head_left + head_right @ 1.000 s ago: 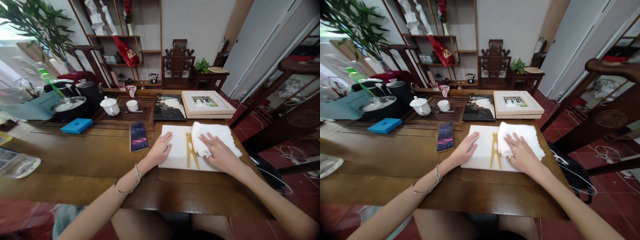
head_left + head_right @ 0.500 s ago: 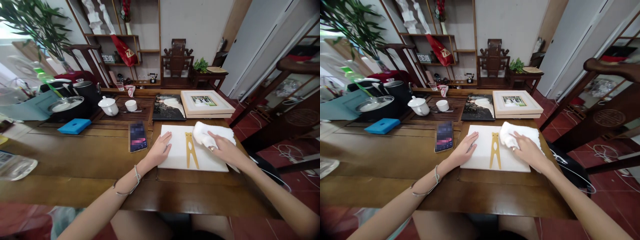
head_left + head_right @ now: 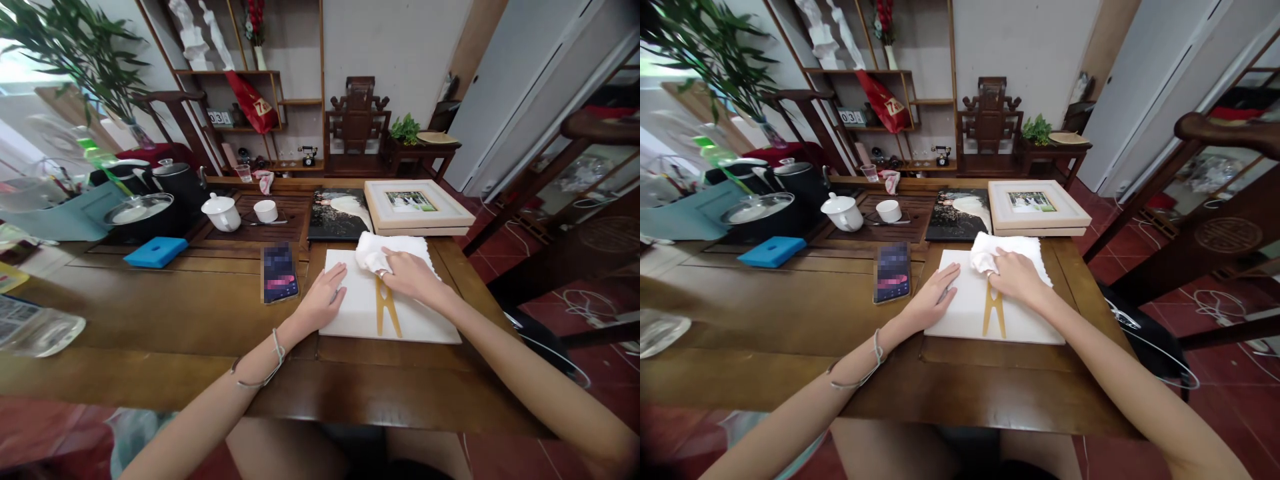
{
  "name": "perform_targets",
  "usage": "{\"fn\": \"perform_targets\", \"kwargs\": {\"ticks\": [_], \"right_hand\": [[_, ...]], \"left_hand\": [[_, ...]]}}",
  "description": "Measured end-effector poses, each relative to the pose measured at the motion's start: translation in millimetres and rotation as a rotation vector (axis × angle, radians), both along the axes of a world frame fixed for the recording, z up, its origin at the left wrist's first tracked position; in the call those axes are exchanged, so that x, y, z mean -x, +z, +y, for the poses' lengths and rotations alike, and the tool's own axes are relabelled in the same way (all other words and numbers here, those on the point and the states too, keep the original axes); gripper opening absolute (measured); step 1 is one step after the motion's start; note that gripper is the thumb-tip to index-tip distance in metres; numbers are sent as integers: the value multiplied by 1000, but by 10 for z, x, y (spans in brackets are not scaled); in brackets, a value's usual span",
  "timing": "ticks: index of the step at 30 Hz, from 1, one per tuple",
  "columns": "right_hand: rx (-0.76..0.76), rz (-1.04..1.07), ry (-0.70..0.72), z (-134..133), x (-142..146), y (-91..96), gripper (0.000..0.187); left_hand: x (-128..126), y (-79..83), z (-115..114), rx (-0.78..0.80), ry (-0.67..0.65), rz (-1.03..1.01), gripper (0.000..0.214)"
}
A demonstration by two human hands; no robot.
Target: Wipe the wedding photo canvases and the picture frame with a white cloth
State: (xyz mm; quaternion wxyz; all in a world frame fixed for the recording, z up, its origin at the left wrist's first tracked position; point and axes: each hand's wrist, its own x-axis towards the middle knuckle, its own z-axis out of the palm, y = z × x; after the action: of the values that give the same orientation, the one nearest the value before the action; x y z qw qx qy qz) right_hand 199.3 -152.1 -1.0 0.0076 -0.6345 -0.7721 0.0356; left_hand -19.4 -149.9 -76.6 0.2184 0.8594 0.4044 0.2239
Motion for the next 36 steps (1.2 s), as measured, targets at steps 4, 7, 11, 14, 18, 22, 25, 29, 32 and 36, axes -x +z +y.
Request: {"fn": "perform_targets", "kwargs": {"ticks": [4,7,11,14,18,22,25,29,32,36], "right_hand": [[13,-60,-149,-43,-344,24,44],[24,-90,-216,-64,-453,61,46],[31,-86,-171,-11,-258,110,43],[29,-65,-76,123,70,135,42],[20,-36,76,319,524,155,40],[2,-27,179,358,690,142,34],[-18,-45,173,297,527,108,35],[-41,-81,155,136,191,41,37],[-61,-100,255,-179,119,-64,53],[-149,-81,470,-896,284,-258,67]], "left_hand": [[-3,0,2,-4,-2,-1,48],[-9,2,-2,-2,-7,6,48],[-14,-5,-1,-14,0,4,48],[-12,-19,10,-32,-7,-15,47],[-8,-16,20,-54,-15,-50,47],[-6,10,11,-68,-19,-66,43],[-2,3,10,-65,-16,-72,44],[-2,-50,31,-38,-7,-84,47],[-15,-76,39,-18,16,-123,45],[-37,-58,23,-5,56,-148,44]]}}
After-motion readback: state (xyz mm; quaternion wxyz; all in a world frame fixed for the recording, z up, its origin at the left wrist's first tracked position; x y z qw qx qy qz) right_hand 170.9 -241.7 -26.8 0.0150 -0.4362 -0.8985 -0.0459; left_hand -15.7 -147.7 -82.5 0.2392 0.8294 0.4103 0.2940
